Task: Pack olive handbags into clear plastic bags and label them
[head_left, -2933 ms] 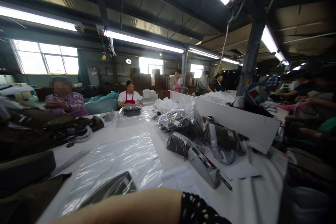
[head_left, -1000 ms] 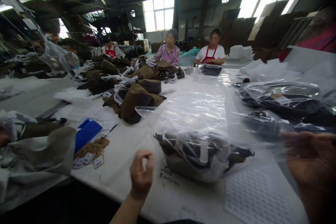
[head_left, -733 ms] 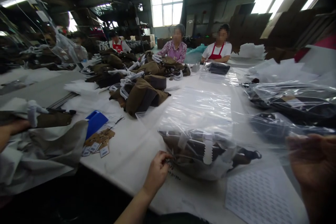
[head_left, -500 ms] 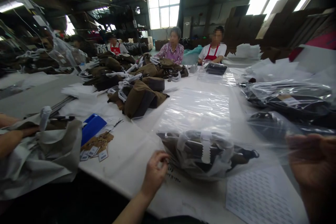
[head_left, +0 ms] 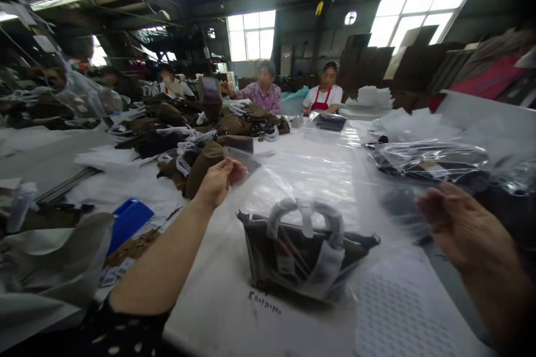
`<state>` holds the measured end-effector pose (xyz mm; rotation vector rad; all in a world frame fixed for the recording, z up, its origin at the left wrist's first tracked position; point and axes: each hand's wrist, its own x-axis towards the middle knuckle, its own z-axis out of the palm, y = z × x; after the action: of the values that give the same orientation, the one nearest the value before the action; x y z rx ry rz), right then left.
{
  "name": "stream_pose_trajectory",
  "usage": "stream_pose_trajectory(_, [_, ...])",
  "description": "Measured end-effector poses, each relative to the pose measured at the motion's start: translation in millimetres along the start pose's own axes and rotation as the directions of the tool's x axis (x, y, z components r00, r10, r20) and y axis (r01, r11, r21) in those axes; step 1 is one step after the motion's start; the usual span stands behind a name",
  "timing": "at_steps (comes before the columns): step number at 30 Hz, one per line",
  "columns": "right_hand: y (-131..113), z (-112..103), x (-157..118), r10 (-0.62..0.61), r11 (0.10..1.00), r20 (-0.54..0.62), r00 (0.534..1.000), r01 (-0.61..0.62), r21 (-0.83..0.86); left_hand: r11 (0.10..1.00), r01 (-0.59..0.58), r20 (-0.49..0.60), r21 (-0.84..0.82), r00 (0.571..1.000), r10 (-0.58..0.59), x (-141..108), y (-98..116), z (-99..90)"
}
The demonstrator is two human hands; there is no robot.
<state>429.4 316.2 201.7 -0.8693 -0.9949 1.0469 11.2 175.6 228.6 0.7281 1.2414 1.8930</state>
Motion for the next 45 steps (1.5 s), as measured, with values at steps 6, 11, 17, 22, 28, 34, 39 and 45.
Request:
stream_pose_trajectory(6, [-31.4,51.5,67.9,0.191,0.964,0.018,0.981,-0.191,0.186,0.997,-0.069,0.093,0.018,0.993,0.067,43.7,53.4,14.1])
stream_pose_trajectory(11, [8.6,-23.3,42.6,0.239,0.969,0.07,0.969,-0.243,0.051,0.982,-0.038,0.381,0.187,0.924,-0.037,-13.7,26.7,-34.3])
stream_pose_trajectory(17, [129.6,-108.5,-65.2,0.607,0.793,0.244,0.756,-0.557,-0.245,0.842,0.311,0.367,0.44,0.793,-0.485,-82.1,-100.3,-86.1])
stream_pose_trajectory(22, [131.5,-134.9,-108.8,0.654,0.708,0.299,0.696,-0.423,-0.565,0.771,0.319,0.403,0.551,0.707,-0.581,-113.1,-135.0,-110.3])
stream_pose_trajectory(28, [75.3,-37.4,-168.1,0.453,0.71,0.689,0.565,0.239,-0.663,0.758,-0.082,0.611,0.647,0.651,-0.451,-113.9,-119.7,-126.8])
stream_pose_trajectory(34, [139.8,26.1,-292.8,0.685,0.512,0.674,0.277,0.476,-0.716,0.722,-0.219,0.638,0.657,0.672,-0.376,-111.7,-112.1,-122.0])
stream_pose_trajectory(39, [168.7,9.8,-310.6,0.735,0.591,0.612,0.293,0.168,-0.789,0.579,-0.401,0.584,0.71,0.794,-0.168,-99.3,-119.0,-77.9])
stream_pose_trajectory(45, [183.2,9.1,-322.5,0.883,0.467,0.428,0.192,-0.27,-0.842,0.232,-0.486,0.449,0.842,0.872,0.196,-99.7,-184.1,-7.3])
